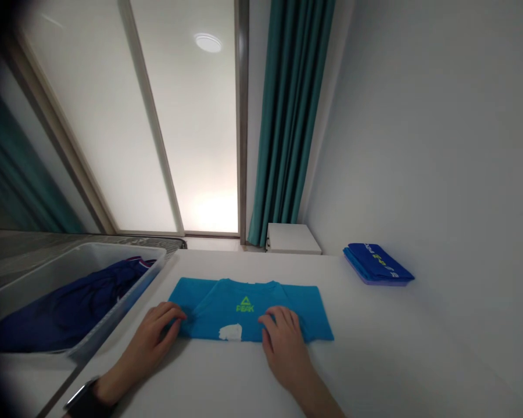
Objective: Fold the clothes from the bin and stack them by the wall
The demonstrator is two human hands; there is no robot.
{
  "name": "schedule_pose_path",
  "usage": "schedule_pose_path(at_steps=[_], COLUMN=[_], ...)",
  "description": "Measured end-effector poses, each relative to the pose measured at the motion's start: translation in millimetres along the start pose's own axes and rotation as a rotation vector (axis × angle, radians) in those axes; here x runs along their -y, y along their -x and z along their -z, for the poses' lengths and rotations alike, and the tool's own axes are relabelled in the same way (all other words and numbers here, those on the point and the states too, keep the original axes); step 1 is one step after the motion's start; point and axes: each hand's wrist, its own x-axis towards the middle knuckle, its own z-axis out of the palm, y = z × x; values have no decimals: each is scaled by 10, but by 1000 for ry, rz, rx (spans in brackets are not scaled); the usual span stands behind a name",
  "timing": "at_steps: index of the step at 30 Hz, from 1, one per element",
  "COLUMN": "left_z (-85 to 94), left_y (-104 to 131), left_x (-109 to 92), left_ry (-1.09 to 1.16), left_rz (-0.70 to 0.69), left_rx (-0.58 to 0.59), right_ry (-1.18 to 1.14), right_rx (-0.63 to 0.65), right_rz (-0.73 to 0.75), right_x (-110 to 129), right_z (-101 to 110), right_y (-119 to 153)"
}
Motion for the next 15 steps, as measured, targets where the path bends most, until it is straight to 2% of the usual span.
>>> schedule_pose_path(at_steps=[4,8,12,15], left_z=[70,106,116,123], left_y=[-4,21,50,53], left_x=[201,366,403,364], left_ry=[8,-47,-83,-93], left_rz=[91,292,483,507], left_rx=[-48,-84,-17,45], right_ry=[-85,-120,-155,-172], right_rx=[174,271,281,305], right_rz=[144,278,366,402], right_x=[339,580,821,958], right_z=[-137,-391,-635,-756], right_y=[-500,-855,-1037,-1078])
